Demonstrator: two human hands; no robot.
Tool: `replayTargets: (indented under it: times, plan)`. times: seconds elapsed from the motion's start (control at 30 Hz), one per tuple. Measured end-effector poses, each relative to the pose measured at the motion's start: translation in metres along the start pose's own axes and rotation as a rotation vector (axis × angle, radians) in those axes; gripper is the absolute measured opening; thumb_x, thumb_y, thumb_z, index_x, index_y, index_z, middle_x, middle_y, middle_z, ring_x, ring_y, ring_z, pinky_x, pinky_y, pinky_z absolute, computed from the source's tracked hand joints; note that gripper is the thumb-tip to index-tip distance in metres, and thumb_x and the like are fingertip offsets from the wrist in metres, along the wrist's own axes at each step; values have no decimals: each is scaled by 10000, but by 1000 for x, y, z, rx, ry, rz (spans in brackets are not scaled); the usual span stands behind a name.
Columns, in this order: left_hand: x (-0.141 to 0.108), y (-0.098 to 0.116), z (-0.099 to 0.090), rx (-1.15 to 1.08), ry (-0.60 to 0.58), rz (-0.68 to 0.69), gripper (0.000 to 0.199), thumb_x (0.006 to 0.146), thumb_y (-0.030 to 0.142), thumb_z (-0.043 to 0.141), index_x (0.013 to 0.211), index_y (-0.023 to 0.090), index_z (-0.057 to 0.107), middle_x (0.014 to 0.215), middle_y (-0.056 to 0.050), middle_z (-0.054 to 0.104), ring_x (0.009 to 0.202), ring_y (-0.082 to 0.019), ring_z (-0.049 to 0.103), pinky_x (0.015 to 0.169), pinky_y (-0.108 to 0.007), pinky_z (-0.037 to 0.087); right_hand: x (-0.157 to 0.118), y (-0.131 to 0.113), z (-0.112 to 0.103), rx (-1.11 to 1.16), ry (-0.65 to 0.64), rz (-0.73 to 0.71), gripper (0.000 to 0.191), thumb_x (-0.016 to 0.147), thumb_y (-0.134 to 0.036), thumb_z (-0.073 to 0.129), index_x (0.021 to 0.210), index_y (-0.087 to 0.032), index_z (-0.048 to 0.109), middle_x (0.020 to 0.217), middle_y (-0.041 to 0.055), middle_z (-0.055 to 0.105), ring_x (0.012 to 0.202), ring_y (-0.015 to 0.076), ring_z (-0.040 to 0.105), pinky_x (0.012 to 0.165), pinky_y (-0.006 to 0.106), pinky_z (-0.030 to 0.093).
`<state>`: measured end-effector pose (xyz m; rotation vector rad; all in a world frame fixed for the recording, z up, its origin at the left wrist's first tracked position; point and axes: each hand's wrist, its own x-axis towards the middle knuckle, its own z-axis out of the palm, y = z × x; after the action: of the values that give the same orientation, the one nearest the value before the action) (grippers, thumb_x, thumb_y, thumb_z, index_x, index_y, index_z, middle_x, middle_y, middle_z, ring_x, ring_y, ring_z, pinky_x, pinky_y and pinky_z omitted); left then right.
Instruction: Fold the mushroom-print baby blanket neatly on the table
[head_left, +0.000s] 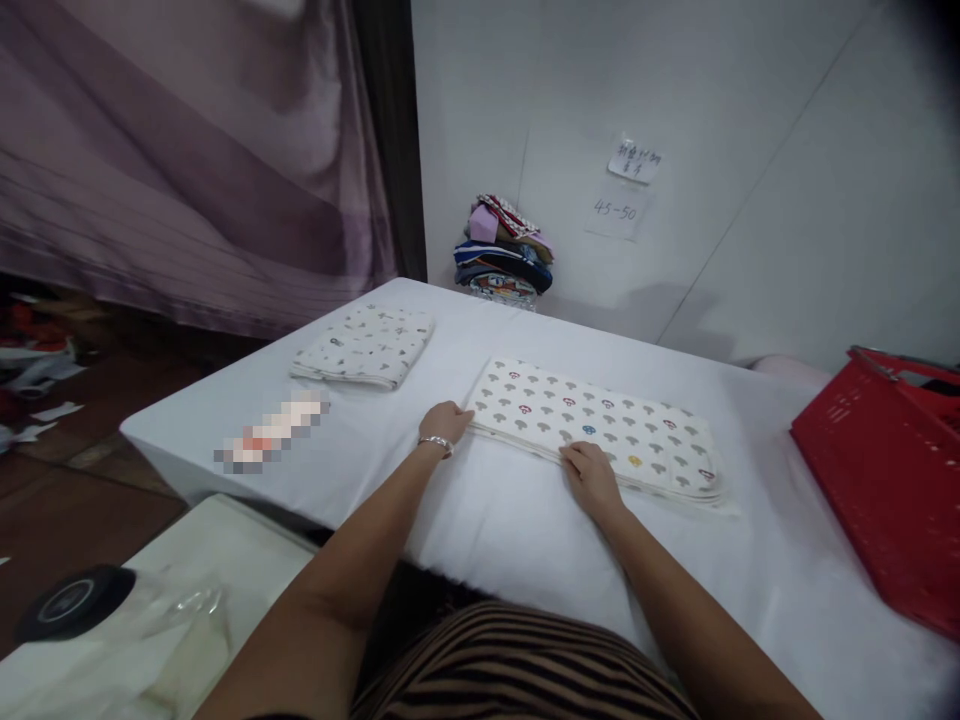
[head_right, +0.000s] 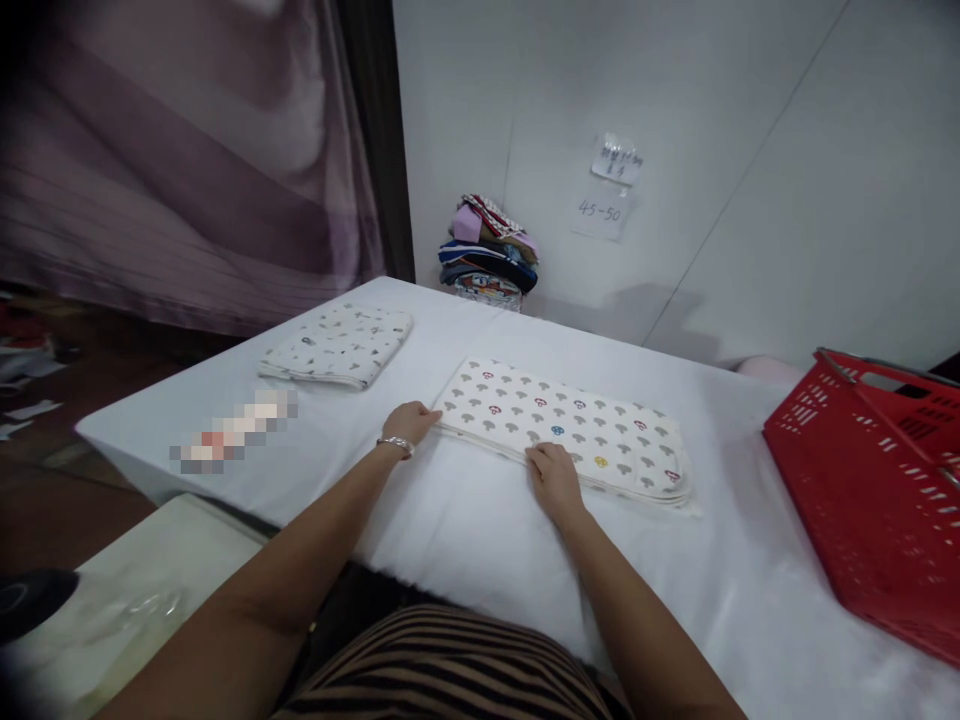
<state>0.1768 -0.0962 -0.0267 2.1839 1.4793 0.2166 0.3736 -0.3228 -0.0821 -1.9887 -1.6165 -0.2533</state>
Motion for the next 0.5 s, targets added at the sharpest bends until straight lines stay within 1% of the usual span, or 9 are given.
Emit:
replayTargets:
  times: [0.13,0.2,0.27,0.33,0.4,0.5]
  plan:
    - [4,-2,0,47,-34,8,310,769,432,507,795,169,668,940,-131,703,908,-256,634,686,-305,435,0,0,0,25,-7,5,261,901,-209,437,1026,-214,667,971,84,617,919,216,525,804,366,443]
    - [5,-2,0,59,-31,6,328,764,443,511,844,164,663,972,-138,697,914,-256,635,685,-303,440,0,0,1,37,-7,4,262,901,-205,437,1026,-214,667,974,85,615,914,216,525,806,367,443]
    - [5,0,-1,81,-25,-13,383,760,462,509,941,152,642,1036,-155,678,934,-259,633,689,-304,445,1,0,1,45,-4,5,262,901,-198,435,1023,-215,667,974,85,613,911,214,524,803,362,442]
    - [5,4,-3,120,-49,-26,415,764,460,499,1001,143,624,1077,-169,663,966,-264,628,705,-307,449,1,-1,2,50,2,7,260,894,-181,442,1022,-215,666,974,83,612,909,211,520,801,356,439]
    - [6,8,-6,158,-96,-13,388,768,434,490,974,140,637,1066,-177,667,978,-269,628,716,-309,453,2,-3,2,56,17,8,256,880,-157,457,1019,-210,664,973,82,614,914,209,514,807,351,433]
    - [12,12,-10,198,-157,46,316,750,387,507,829,126,666,1001,-200,682,944,-280,644,704,-304,461,4,-6,0,69,32,10,237,866,-135,478,998,-199,665,973,80,618,921,202,511,821,340,420]
